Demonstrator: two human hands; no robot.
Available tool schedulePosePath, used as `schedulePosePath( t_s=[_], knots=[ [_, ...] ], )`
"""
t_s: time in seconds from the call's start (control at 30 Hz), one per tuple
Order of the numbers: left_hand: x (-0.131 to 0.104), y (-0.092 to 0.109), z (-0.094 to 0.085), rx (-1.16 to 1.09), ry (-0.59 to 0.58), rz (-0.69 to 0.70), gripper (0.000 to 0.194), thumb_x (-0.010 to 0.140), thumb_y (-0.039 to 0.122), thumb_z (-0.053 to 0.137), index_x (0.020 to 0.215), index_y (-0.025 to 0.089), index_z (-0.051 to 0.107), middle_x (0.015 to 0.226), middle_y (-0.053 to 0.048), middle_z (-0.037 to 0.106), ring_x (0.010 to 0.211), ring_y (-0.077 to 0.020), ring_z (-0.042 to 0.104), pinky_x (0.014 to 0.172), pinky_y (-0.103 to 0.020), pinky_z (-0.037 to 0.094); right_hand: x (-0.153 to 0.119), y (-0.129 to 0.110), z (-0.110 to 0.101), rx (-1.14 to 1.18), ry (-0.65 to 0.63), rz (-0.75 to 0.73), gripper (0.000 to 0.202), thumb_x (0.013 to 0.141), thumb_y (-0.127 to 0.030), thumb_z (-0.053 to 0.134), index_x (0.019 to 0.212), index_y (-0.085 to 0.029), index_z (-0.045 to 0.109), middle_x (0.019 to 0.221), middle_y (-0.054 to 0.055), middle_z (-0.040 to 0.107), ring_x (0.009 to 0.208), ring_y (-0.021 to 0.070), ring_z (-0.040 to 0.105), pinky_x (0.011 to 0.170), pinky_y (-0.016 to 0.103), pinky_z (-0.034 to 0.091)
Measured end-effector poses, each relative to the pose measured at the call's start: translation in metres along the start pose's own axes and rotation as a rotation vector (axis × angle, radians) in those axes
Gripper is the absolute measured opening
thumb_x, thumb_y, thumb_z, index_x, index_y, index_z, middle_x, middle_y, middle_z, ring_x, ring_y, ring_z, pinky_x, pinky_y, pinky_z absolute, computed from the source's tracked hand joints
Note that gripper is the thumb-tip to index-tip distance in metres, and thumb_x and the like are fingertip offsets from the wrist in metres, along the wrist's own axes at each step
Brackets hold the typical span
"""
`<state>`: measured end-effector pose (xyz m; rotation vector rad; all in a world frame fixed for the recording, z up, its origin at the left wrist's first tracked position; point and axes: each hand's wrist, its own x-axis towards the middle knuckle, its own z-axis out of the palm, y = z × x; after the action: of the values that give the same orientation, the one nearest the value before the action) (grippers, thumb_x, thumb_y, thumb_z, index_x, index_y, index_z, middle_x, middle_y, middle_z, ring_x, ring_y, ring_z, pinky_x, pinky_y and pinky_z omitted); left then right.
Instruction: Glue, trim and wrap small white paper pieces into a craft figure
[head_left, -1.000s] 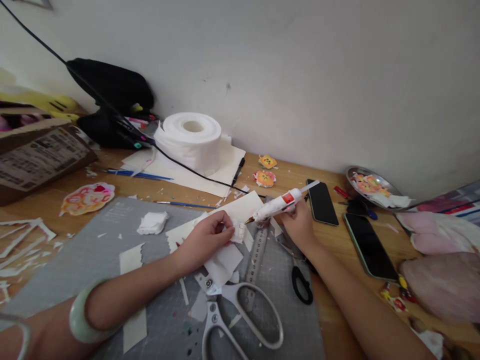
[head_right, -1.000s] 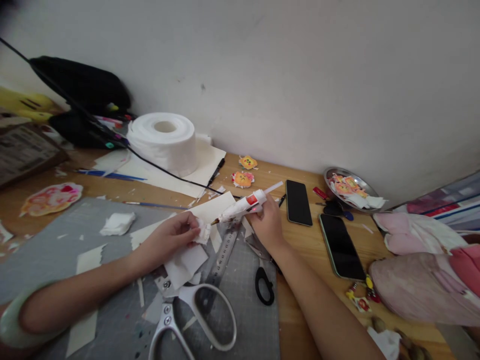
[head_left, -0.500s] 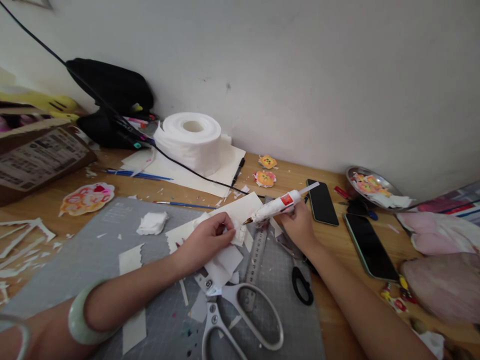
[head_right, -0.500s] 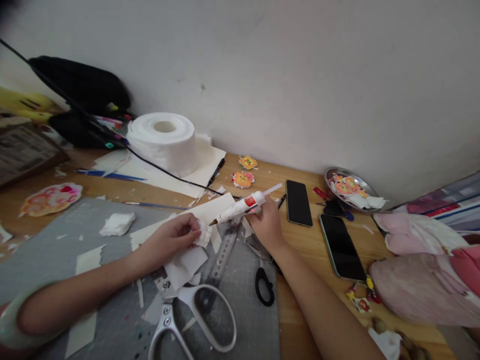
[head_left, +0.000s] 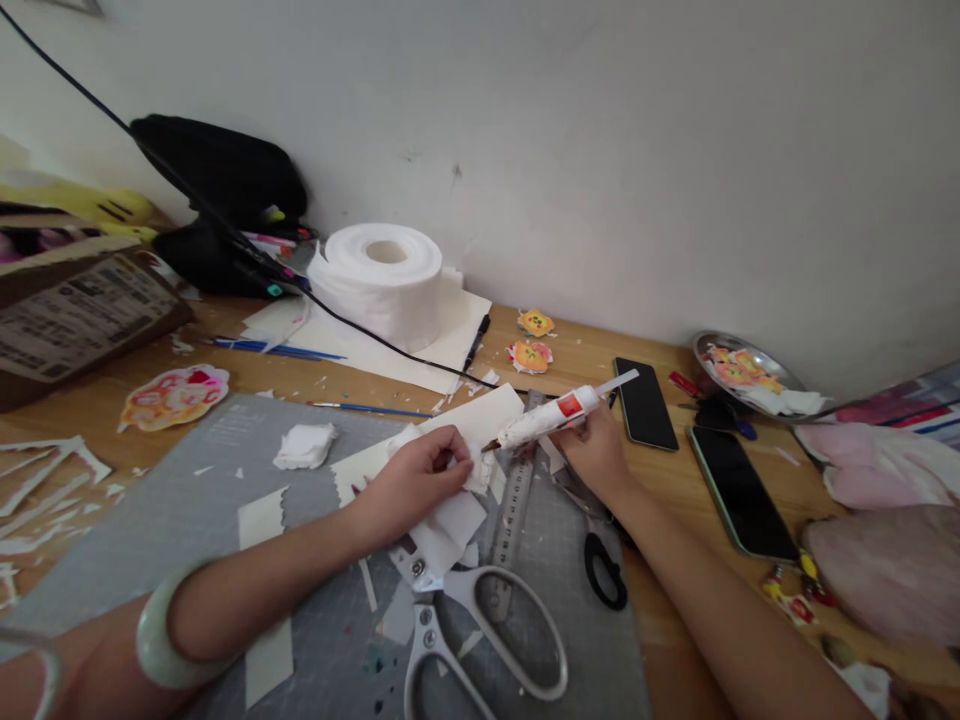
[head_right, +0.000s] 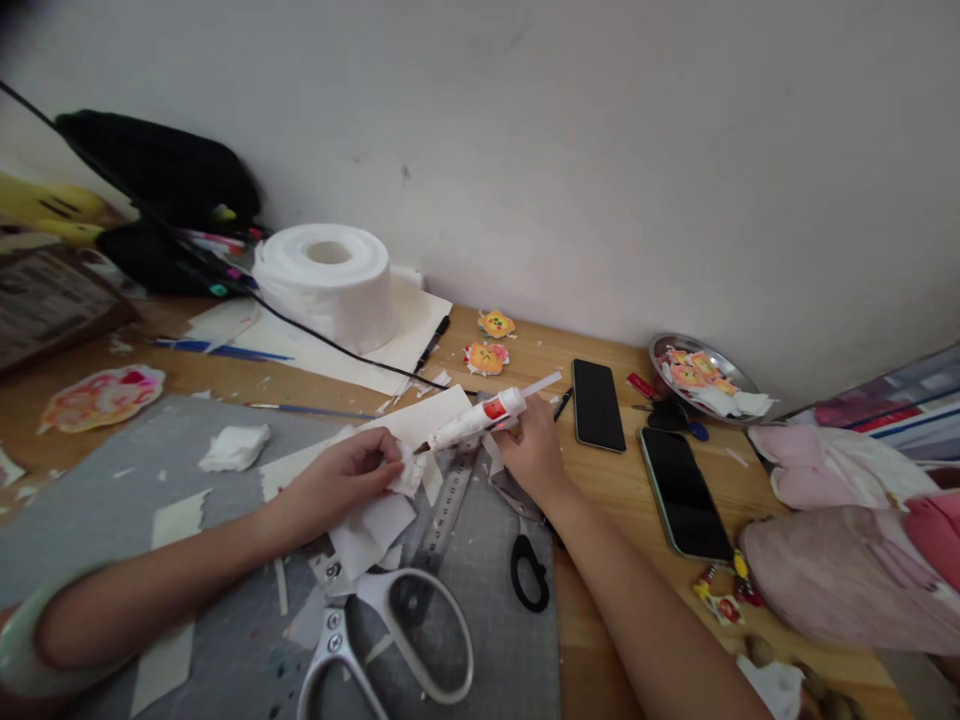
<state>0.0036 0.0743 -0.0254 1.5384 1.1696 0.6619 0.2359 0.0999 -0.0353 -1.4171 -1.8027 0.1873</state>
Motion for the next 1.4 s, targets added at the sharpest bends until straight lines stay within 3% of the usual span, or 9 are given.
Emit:
schedulePosePath(
  t_s=[0.33,0.77,1.4],
  knots=[
    [0.000,0.005,0.000,-0.113,-0.006,-0.043,0.014,0.071,0.031,0.050,0.066,0.020,0.043,0.053,0.007,0.042,0.049,-0.0108,0.039,0.046,-0.021,0.029,-0.002,0.003,0.001,0.013,0.020,0.015,0.014,0.065,-0.018,0.053,0.079,-0.019,0.054,0.079,0.004,0.055,0.073,0.0207,0.052,0.063,0.034,0.042],
    [-0.003,0.022,-0.002,-0.211,0.098,-0.136,0.017,0.066,0.032,0.053,0.062,0.018,0.043,0.053,0.007,0.046,0.048,-0.0097,0.042,0.048,-0.020,0.032,-0.003,0.008,0.005,0.018,0.066,0.022,0.014,0.067,-0.022,0.054,0.081,-0.019,0.055,0.079,0.004,0.057,0.078,0.0223,0.053,0.064,0.034,0.044],
    [-0.004,0.022,-0.004,-0.265,0.122,-0.174,0.017,0.070,0.032,0.055,0.065,0.018,0.046,0.054,0.007,0.048,0.048,-0.0089,0.042,0.047,-0.019,0.032,-0.005,0.008,0.005,0.056,0.020,0.060,0.016,0.065,-0.022,0.060,0.080,-0.019,0.056,0.074,0.003,0.057,0.074,0.0221,0.054,0.062,0.033,0.044]
  ],
)
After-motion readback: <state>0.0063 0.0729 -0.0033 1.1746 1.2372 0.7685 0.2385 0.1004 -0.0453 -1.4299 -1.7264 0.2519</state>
